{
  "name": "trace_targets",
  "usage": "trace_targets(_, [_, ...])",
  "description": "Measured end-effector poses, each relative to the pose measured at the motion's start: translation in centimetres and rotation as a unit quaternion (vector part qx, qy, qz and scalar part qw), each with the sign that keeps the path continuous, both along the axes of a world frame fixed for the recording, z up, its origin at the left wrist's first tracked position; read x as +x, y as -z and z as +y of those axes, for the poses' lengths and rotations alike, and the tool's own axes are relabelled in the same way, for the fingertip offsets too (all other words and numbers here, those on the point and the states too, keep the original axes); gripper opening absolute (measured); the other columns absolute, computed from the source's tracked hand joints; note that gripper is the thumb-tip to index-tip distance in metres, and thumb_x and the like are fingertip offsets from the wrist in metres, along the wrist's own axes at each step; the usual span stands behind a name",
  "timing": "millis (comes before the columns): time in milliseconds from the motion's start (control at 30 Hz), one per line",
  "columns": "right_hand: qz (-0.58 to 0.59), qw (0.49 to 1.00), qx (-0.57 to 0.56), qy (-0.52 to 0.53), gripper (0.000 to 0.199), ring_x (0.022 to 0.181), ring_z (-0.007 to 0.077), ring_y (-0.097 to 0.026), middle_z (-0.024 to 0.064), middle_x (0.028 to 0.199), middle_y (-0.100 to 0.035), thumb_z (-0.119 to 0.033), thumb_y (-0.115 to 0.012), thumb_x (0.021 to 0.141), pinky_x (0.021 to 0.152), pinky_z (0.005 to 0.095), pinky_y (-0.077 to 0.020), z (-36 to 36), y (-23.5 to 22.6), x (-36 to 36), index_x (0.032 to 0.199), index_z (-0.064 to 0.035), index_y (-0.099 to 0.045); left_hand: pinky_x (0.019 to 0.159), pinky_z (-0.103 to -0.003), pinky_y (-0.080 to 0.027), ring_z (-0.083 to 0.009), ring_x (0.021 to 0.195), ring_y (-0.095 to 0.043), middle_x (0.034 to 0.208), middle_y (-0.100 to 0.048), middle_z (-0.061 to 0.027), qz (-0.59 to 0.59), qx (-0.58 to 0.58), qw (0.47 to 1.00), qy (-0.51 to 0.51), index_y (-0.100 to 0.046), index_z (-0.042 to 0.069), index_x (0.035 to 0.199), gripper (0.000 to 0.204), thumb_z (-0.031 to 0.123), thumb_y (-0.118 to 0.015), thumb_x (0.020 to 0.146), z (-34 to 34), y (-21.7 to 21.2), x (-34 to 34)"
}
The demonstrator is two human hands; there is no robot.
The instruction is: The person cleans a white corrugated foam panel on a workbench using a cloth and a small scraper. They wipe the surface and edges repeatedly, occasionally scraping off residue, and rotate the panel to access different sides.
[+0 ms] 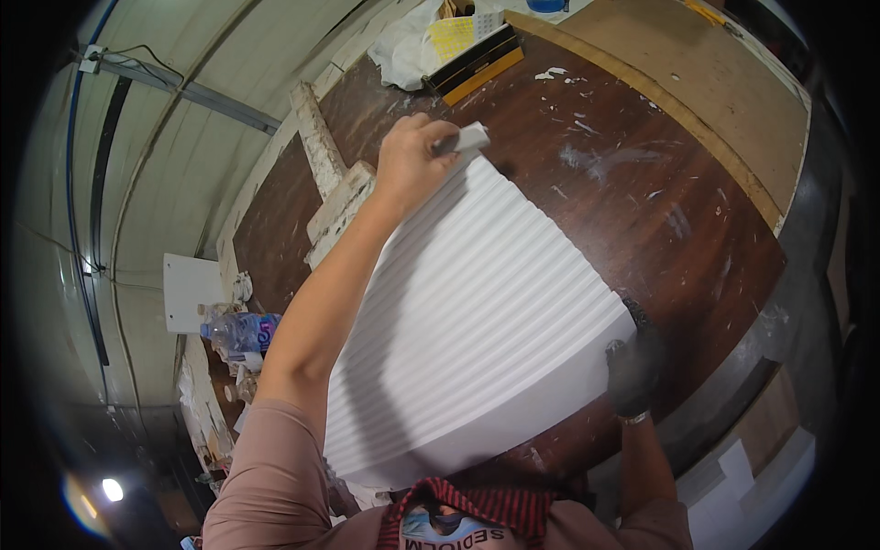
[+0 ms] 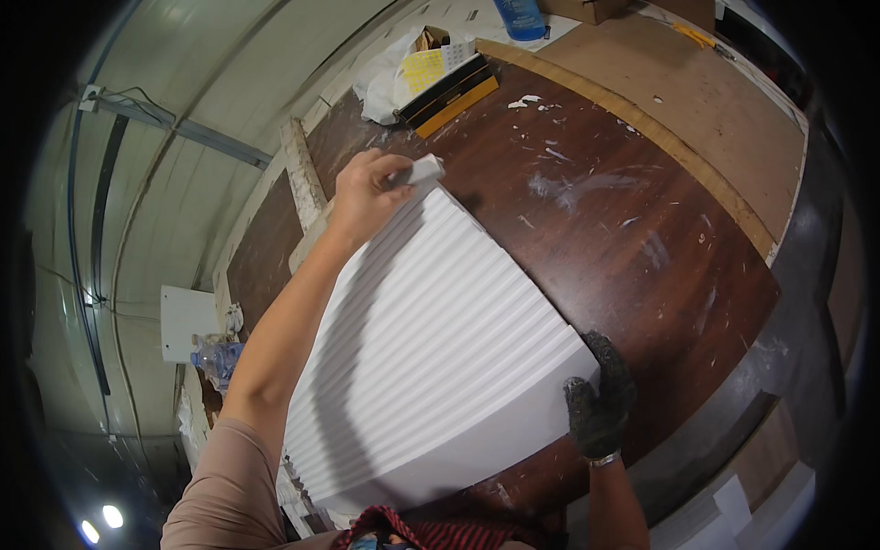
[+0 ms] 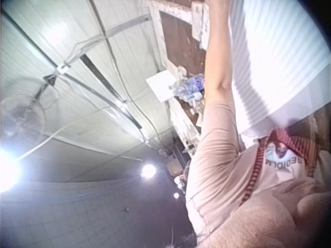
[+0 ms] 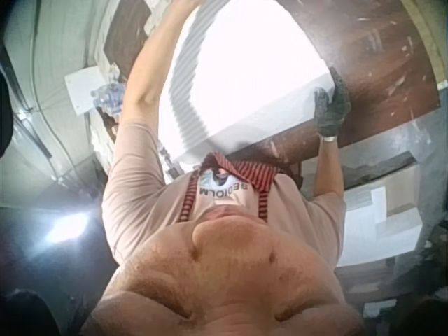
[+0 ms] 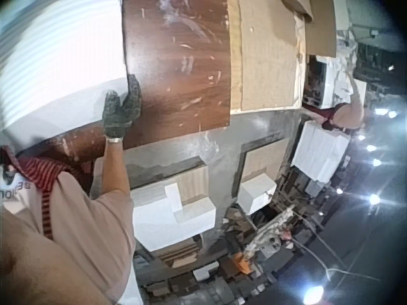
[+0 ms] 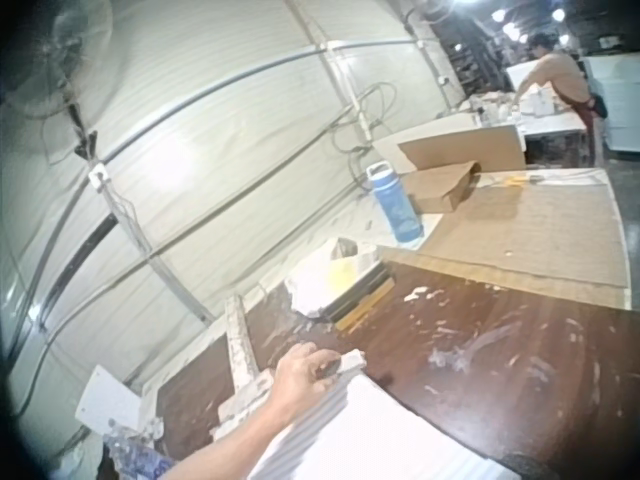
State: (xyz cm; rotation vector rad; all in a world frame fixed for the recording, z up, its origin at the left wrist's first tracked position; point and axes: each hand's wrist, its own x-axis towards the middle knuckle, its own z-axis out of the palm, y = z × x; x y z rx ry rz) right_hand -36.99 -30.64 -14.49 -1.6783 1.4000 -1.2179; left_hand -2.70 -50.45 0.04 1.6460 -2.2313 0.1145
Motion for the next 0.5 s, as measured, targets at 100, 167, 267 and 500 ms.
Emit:
trace_targets(100, [-0.01, 1.0, -0.006, -0.002, 0.056, 0.118, 0.0284, -0.057, 0.0167, 0.13, -0.061, 0.011, -0.062, 0.079, 0.105, 0.0393, -0.0434, 0.1, 0.0, 0.0, 0.134, 0.0033, -0.056, 0.078, -0.041, -0.051, -0.0292, 0.089, -0.06, 0.091, -0.064, -0.0088, 0.023, 0.08, 0.996, -0.034, -0.074, 0.009, 0.105, 0.032, 0.012, -0.081, 0.074, 2.2, 0.3, 1.8])
trace_targets(167, [0.018, 0.999, -0.027, -0.005, 0.05, 0.119, 0.0289, -0.058, 0.0171, 0.129, -0.062, 0.003, -0.063, 0.085, 0.105, 0.0395, -0.0442, 0.0, -0.1, -0.1, 0.134, 0.0031, -0.055, 0.08, -0.04, -0.051, -0.0293, 0.093, -0.06, 0.094, -0.065, -0.0083, 0.046, 0.124, 0.99, -0.046, -0.074, 0.008, 0.108, 0.032, 0.011, -0.079, 0.077, 5.2, 0.3, 4.4])
trace_targets(267, [0.017, 0.999, -0.021, -0.018, 0.045, 0.117, 0.0303, -0.06, 0.0178, 0.127, -0.064, -0.012, -0.063, 0.094, 0.104, 0.0404, -0.0454, -0.4, -0.4, -0.4, 0.135, 0.0031, -0.055, 0.078, -0.041, -0.051, -0.031, 0.09, -0.06, 0.094, -0.066, -0.0091, 0.048, 0.131, 0.988, -0.07, -0.073, 0.006, 0.104, 0.032, 0.008, -0.08, 0.073, 12.4, 0.2, 9.7])
trace_targets(500, [0.02, 1.0, -0.01, -0.016, 0.05, 0.119, 0.031, -0.061, 0.019, 0.13, -0.064, -0.031, -0.058, 0.101, 0.105, 0.0414, -0.0451, -0.6, -0.4, -0.2, 0.138, 0.0031, -0.053, 0.078, -0.038, -0.051, -0.0305, 0.088, -0.063, 0.092, -0.071, -0.0097, -0.113, 0.21, 0.947, -0.217, -0.075, 0.004, 0.097, 0.036, 0.0, -0.082, 0.062, 29.9, -4.4, 19.2])
